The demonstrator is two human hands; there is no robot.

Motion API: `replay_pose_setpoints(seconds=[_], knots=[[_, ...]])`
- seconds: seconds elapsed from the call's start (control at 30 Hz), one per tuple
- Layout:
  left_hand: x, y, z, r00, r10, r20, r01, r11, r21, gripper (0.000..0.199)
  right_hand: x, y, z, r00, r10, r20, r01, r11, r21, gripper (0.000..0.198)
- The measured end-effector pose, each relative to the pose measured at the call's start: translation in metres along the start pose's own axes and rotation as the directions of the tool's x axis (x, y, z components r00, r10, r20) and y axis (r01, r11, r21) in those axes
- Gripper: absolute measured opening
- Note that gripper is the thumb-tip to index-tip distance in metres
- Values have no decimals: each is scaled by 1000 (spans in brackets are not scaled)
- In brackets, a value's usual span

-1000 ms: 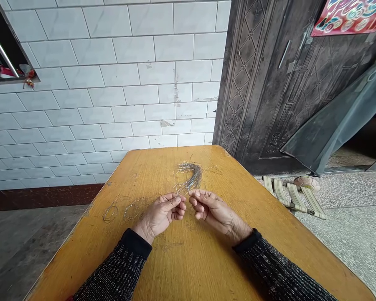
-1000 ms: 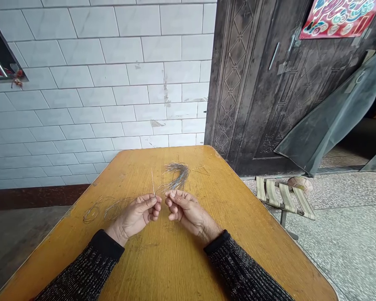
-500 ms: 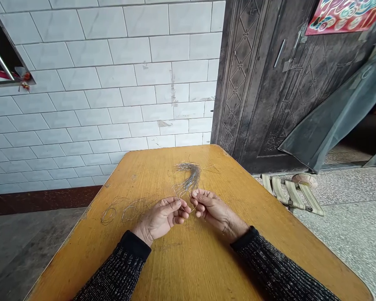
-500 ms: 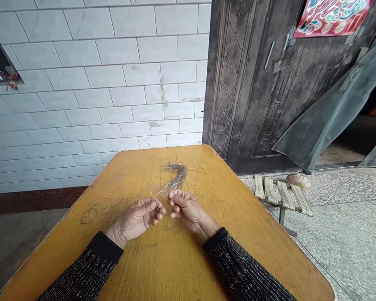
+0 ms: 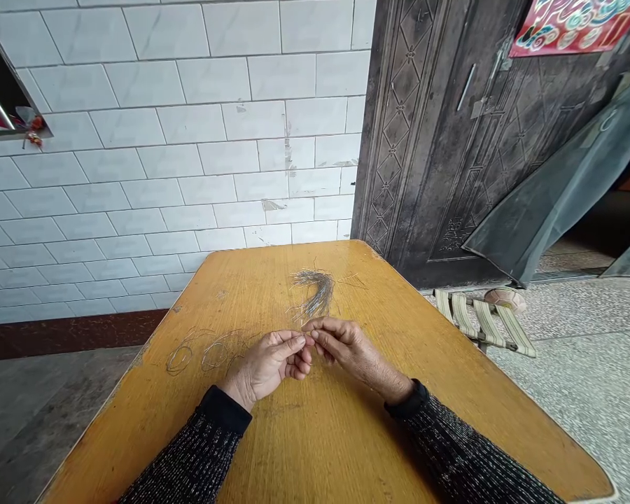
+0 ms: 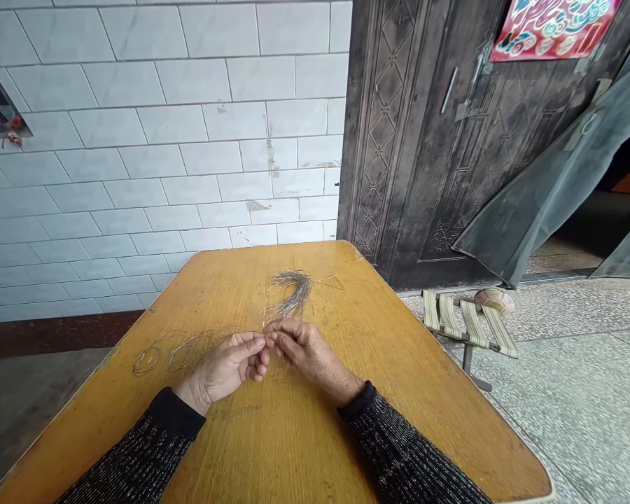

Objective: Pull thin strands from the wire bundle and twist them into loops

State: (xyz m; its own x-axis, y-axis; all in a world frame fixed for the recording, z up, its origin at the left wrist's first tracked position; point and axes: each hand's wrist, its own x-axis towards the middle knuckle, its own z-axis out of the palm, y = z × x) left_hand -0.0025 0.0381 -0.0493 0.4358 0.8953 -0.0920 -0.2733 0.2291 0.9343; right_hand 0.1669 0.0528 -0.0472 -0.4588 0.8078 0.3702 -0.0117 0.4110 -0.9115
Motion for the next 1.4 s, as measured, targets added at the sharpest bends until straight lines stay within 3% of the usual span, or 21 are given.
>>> replay_pose_setpoints(seconds=[0.17, 0.33, 0.5, 0.6, 0.7, 0.93, 1.07, 1.2, 1.4], knots=[[0, 1, 0, 999, -11, -48, 16, 996, 91, 26, -3, -4, -2, 998, -43, 38, 52, 964, -260, 26], [-1, 2, 1, 997, -52, -54, 60, 984, 170, 26, -1, -6, -3, 993, -86, 86, 114, 905, -409, 25], [-1, 2, 2, 998, -43, -52, 53, 975, 216, 25, -2, -2, -2, 989, -122, 86, 149, 775, -614, 19], [-1, 3, 2, 997, -36, -63, 50, 971, 232, 25, -3, 0, 0, 988, -105, 109, 151, 724, -673, 16], [-2, 5, 2, 998, -41, -44, 49, 974, 221, 27, -4, -2, 1, 994, -73, 76, 105, 744, -659, 15], [-3, 6, 1, 997, -75, -10, 75, 959, 274, 25, -3, -5, 2, 997, -32, 73, 66, 842, -535, 14], [-1, 4, 0, 998, 4, -62, 13, 961, 277, 21, 2, 2, 3, 990, 141, -21, -143, 980, -137, 17], [-1, 4, 2, 990, 72, -119, -32, 950, 312, 21, 5, 2, -3, 950, 312, 28, -311, 931, 189, 27], [-3, 6, 1, 997, 51, -56, -32, 954, 297, 23, 3, -1, -7, 922, 381, 76, -371, 806, 461, 27]])
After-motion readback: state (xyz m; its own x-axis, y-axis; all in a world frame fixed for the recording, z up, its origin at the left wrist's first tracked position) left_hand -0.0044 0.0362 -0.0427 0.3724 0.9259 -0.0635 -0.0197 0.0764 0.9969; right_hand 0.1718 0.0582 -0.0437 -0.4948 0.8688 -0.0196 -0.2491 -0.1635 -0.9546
